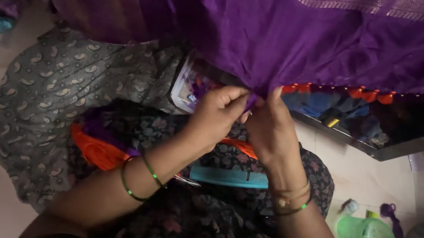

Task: Attaching decorative yarn tassels to the border of a purple sari.

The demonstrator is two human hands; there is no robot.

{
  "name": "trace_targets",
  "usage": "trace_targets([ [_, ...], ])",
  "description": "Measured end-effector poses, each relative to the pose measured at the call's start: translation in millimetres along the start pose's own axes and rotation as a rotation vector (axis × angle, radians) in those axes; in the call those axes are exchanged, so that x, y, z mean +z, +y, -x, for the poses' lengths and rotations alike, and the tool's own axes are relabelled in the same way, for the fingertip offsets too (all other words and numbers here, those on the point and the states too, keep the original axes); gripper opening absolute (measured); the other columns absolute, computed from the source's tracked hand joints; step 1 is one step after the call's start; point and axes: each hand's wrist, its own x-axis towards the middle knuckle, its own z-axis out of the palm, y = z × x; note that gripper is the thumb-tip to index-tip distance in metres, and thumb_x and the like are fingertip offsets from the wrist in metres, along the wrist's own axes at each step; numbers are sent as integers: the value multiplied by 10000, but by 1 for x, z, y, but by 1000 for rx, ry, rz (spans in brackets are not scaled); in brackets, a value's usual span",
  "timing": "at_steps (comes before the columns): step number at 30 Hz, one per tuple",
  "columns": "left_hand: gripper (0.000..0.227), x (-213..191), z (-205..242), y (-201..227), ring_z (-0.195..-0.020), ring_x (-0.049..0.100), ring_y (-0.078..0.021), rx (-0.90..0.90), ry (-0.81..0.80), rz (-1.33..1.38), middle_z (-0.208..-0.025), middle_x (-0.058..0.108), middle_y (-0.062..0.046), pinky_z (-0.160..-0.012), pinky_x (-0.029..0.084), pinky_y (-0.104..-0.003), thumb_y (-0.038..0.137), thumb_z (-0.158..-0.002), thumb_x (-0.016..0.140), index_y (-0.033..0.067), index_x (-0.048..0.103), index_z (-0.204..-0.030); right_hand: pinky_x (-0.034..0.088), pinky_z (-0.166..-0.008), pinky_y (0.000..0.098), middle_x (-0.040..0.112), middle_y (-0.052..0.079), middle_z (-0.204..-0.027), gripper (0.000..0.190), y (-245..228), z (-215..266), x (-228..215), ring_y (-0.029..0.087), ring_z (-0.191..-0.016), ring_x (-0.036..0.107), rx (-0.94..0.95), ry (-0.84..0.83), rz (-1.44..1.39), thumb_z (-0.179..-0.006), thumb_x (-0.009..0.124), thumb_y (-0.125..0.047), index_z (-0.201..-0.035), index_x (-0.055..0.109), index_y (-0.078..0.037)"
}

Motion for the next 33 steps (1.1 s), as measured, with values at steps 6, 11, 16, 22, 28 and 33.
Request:
trace_targets([
  [6, 249, -2, 12, 21, -703, 678, -100, 184, 209, -631, -874, 725, -10, -656, 522, -250, 214, -946, 674, 36, 723, -1114, 541, -880, 305, 681, 0, -1001, 212, 1, -4, 23, 129, -947, 645, -259, 182, 344, -1000, 690, -260, -1110, 659, -81],
  [11, 288, -10, -9, 21, -874, 659, -111, 281, -14, -345, -926, 695, -30, -780, 553, -276, 300, -1018, 706, 14, 669, -1019, 446, -635, 270, 679, 2, -840, 301, 26, 13, -36, 108, -719, 558, -215, 283, 408, -1088, 665, -305, -945, 703, -43],
  [16, 253, -1, -18, 30, -711, 624, -89, -19, -104, -127, -786, 691, -22, -631, 495, -263, 262, -921, 793, 22, 715, -903, 506, -934, 259, 715, 7, -1030, 219, 2, 27, -26, 114, -978, 627, -340, 147, 764, -1102, 655, -221, -1028, 693, -18],
  [22, 208, -10, -26, 16, -977, 701, -80, 265, -183, 61, -1059, 744, 2, -909, 580, -282, 125, -963, 752, 12, 679, -1122, 506, -1037, 280, 643, 42, -1244, 222, 1, 63, -60, 123, -1180, 618, -225, 66, 1052, -1008, 665, -38, -1219, 606, -3],
  [28, 154, -13, -32, 10, -965, 771, -145, 215, -148, -113, -1027, 785, -70, -912, 624, -302, 92, -1019, 705, -18, 684, -1125, 554, -875, 382, 684, 129, -1094, 356, 71, 110, -103, 302, -1015, 682, 79, -438, 1969, -800, 670, -46, -1154, 688, -82],
  [33, 162, -12, -41, 12, -896, 797, -187, 221, -176, 31, -954, 781, -111, -887, 643, -325, 63, -987, 666, -12, 630, -1127, 537, -895, 440, 675, 157, -1056, 370, 72, 111, -109, 367, -1009, 664, -281, -594, 2126, -790, 595, -53, -1153, 668, -46],
])
